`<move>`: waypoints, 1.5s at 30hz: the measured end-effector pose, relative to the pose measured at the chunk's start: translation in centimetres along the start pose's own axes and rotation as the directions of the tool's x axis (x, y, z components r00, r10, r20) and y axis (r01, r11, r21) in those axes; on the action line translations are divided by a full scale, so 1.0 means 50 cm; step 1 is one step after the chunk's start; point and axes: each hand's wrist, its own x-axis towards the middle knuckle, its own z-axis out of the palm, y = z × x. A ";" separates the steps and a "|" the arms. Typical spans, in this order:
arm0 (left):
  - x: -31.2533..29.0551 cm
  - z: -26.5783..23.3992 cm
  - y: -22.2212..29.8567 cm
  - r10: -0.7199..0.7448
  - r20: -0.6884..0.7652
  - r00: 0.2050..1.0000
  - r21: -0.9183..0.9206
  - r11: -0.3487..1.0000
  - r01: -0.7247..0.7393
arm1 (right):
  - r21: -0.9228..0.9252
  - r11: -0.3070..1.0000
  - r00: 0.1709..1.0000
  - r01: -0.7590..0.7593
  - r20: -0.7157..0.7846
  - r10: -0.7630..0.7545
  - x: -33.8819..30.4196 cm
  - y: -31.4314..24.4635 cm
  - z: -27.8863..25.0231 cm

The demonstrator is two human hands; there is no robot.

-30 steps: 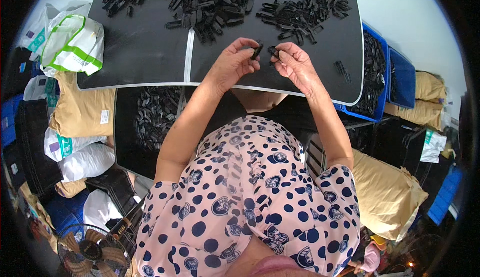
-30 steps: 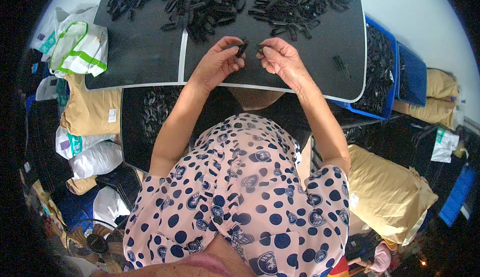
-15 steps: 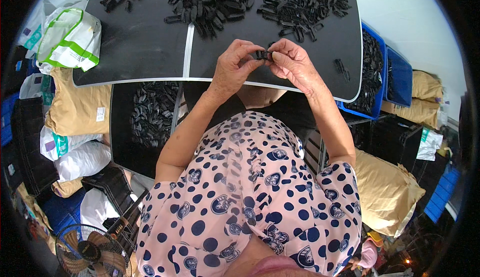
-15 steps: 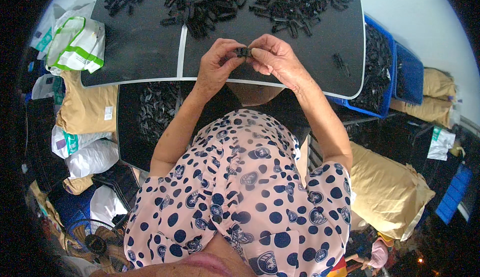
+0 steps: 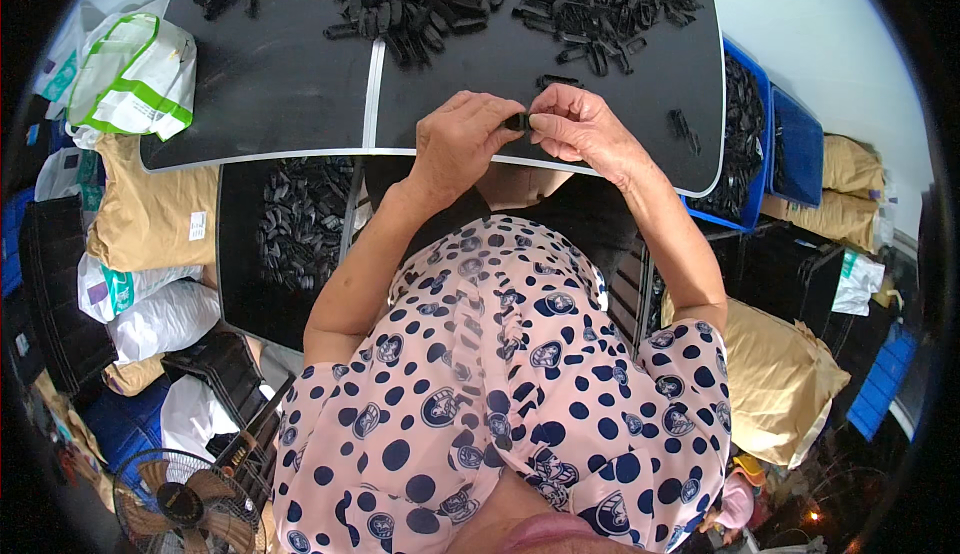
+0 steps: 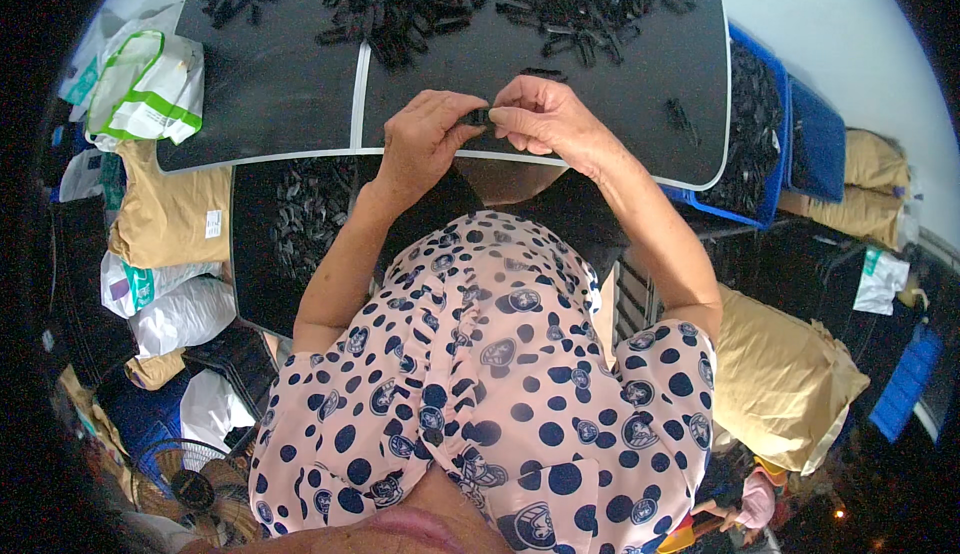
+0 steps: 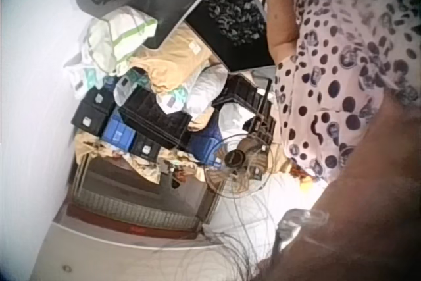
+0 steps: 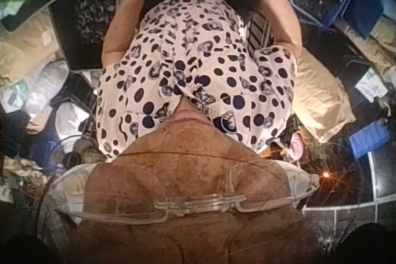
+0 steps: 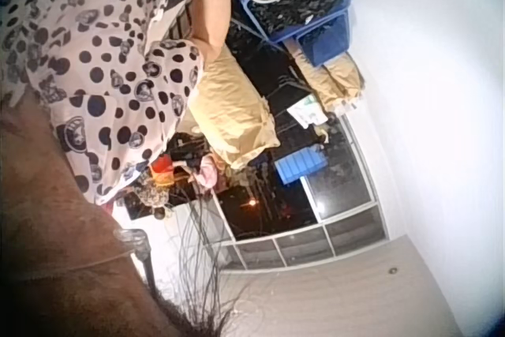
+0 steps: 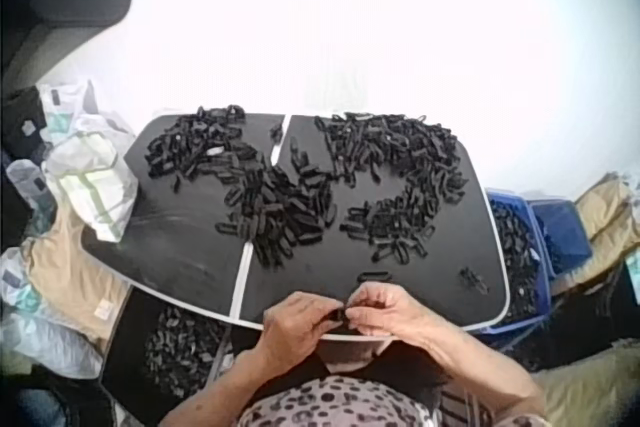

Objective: The person picks up plastic components from the table and connects them together by hand.

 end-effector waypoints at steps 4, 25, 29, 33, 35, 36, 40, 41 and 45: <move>-0.021 0.003 0.007 0.055 0.071 0.996 0.065 0.996 -0.060 | -0.083 0.991 0.993 -0.105 0.052 0.110 -0.004 0.026 -0.011; -0.081 0.048 0.009 -0.531 0.485 0.695 -0.790 0.075 0.608 | 0.527 0.824 0.924 -0.208 0.383 -0.012 -0.024 0.148 0.050; -0.074 0.062 0.019 -0.598 0.395 0.698 -0.832 0.088 0.547 | 0.592 0.799 0.984 -0.107 0.177 0.001 -0.015 0.162 0.068; -0.069 0.076 0.011 -0.608 0.424 0.672 -0.822 0.053 0.566 | 0.155 0.979 0.984 -0.131 0.140 0.109 -0.029 0.104 0.039; -0.060 0.082 -0.004 -0.659 0.399 0.638 -0.850 -0.004 0.527 | -0.494 0.857 0.989 0.148 0.052 -0.141 -0.024 0.072 -0.012; -0.053 0.079 -0.017 -0.666 0.380 0.641 -0.820 0.077 0.567 | -0.691 0.657 0.915 0.302 0.017 -0.403 -0.007 0.084 -0.053; -0.011 0.103 -0.045 -0.607 0.299 0.736 -0.489 0.565 0.665 | -0.988 0.071 0.829 0.138 0.076 -0.555 0.026 0.027 -0.119; 0.001 0.117 -0.051 -0.533 0.267 0.803 -0.213 0.780 0.589 | -0.986 -0.021 0.821 0.166 0.150 -0.551 0.043 0.028 -0.134; 0.041 0.171 -0.049 -0.233 0.187 0.954 0.169 0.965 0.202 | -0.984 -0.133 0.849 0.119 0.170 -0.500 0.084 0.042 -0.161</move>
